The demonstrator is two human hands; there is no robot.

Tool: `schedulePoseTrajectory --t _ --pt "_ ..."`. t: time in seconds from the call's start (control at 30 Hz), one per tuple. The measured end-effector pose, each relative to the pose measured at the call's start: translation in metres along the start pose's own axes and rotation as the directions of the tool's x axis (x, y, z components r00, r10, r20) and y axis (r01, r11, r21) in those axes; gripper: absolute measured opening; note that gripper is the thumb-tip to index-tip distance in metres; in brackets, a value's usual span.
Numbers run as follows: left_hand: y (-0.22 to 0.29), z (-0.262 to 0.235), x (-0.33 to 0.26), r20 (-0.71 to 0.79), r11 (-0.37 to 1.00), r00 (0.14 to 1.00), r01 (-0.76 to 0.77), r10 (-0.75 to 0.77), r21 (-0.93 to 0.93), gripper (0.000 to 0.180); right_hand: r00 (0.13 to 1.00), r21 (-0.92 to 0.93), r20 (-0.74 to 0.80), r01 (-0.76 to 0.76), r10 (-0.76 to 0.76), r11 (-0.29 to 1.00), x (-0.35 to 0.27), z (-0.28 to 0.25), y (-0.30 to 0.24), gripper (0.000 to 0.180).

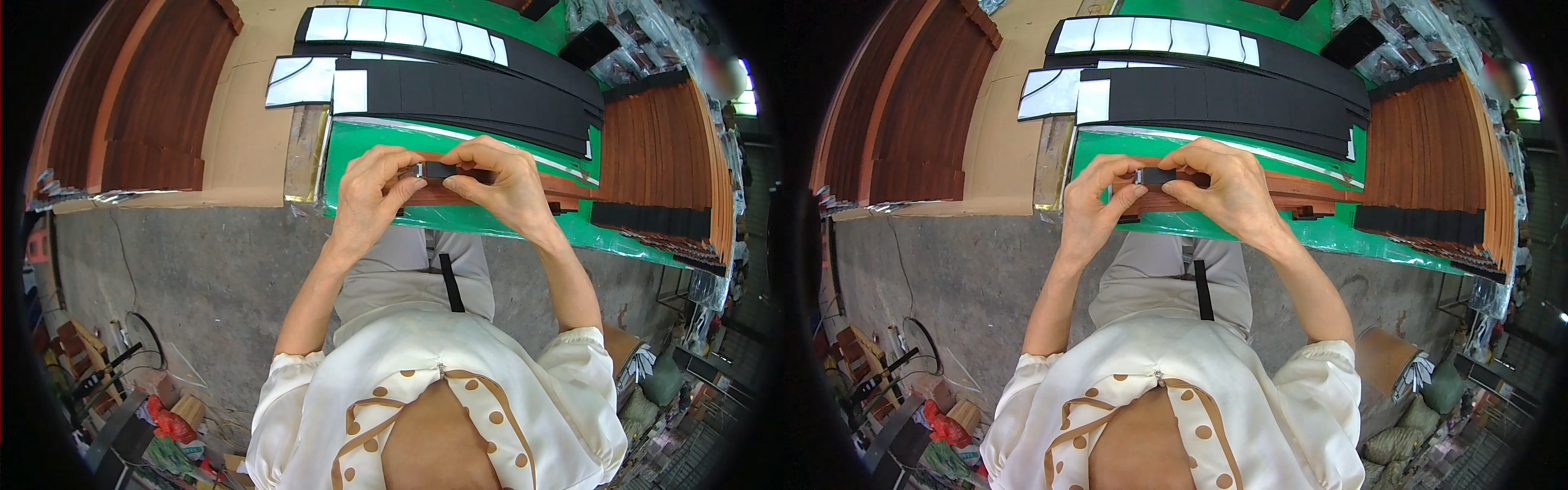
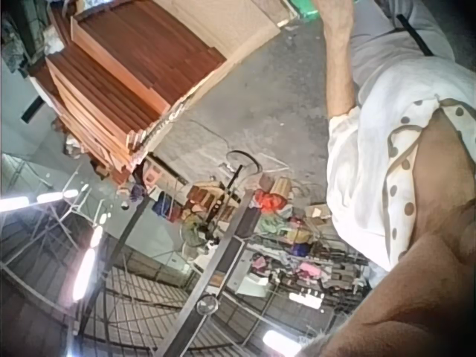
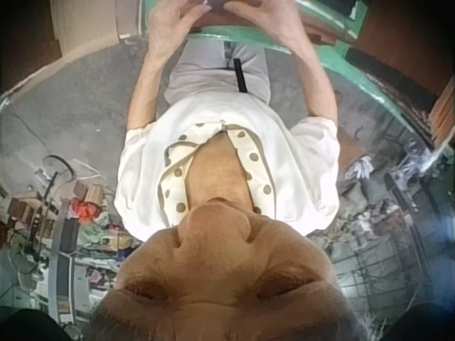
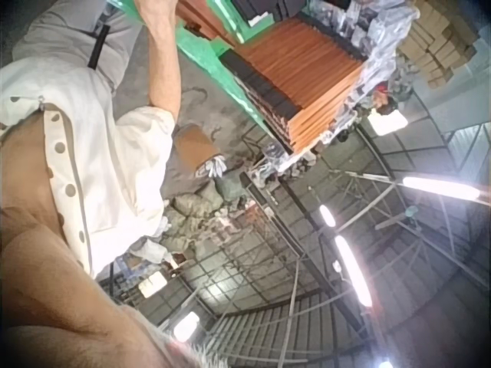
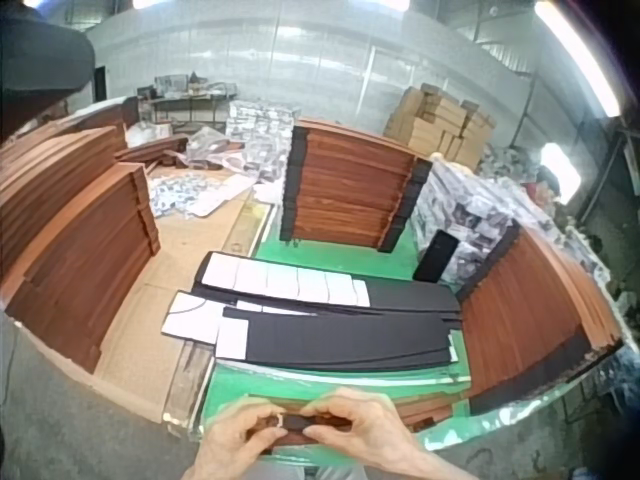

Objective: Applying black adhesive foam strips to wooden furniture components.

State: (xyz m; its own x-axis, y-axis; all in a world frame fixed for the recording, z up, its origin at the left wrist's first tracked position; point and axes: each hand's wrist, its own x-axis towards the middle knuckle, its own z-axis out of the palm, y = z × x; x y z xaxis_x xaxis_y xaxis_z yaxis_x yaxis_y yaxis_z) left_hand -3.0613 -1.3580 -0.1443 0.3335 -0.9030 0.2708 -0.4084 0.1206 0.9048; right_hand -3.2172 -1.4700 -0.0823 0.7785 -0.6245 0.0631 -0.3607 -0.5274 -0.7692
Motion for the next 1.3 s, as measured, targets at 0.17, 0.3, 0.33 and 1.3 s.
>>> schedulePoseTrajectory --t 0.17,0.3,0.33,1.3 --pt "-0.002 0.001 -0.001 -0.010 0.999 1.000 -0.028 0.029 0.034 0.025 1.000 -0.001 0.026 0.006 -0.006 1.000 0.000 0.000 -0.001 0.022" --pt "0.000 0.000 0.000 -0.005 1.000 1.000 -0.006 0.006 0.006 0.025 1.000 -0.007 0.018 0.008 -0.008 1.000 0.000 0.001 -0.001 0.021" --pt "0.001 0.000 0.000 -0.006 1.000 1.000 -0.001 0.001 0.005 0.025 1.000 -0.007 0.018 0.008 -0.008 1.000 0.001 0.001 -0.001 0.021" --pt "-0.003 0.006 0.000 -0.063 0.967 0.974 -0.205 0.217 0.148 0.022 1.000 0.035 0.025 -0.008 0.007 0.999 0.000 0.000 0.004 0.025"
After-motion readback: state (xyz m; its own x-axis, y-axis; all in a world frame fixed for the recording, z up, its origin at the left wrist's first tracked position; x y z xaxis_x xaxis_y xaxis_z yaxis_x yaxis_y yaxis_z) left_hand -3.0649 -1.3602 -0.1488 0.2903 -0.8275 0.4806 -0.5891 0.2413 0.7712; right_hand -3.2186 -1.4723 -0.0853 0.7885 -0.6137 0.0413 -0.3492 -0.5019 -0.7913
